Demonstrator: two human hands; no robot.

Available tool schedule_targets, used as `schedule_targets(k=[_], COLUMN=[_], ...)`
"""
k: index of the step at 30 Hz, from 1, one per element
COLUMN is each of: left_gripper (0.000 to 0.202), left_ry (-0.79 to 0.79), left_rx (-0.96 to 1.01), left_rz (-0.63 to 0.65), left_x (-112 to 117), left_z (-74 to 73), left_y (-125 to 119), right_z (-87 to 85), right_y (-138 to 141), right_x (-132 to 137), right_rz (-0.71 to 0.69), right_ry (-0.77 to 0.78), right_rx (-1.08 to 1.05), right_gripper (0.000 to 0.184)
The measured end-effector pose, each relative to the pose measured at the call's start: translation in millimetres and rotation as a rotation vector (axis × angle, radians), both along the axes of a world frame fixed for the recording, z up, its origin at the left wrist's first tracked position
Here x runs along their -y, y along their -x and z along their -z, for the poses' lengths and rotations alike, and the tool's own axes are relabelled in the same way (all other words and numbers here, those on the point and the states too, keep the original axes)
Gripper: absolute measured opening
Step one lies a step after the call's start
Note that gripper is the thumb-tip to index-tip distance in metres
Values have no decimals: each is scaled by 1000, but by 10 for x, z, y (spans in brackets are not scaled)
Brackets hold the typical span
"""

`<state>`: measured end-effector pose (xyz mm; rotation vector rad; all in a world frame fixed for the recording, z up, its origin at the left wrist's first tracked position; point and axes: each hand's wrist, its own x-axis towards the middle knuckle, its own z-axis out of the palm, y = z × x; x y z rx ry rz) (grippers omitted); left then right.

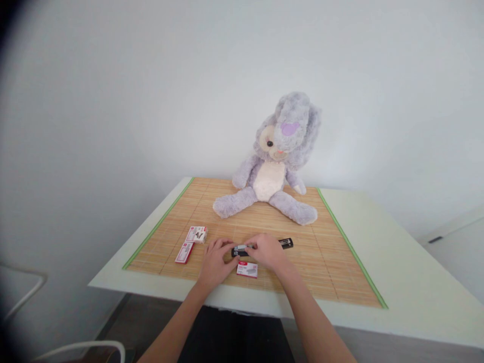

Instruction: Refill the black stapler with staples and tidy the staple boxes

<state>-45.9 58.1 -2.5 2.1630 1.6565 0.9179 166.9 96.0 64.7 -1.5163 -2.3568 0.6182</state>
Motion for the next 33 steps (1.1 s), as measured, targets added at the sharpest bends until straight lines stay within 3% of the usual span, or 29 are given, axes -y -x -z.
schedule_targets(k=[33], left_gripper=[34], left_ry=[11], left_rx=[-3], left_rz=[-11], left_x=[0], left_z=[-6], left_y=[-5], right_z=[48], right_y=[-163], right_x=[-60], right_rz=[-75], right_ry=[21], right_rx=[-26], right_gripper=[24])
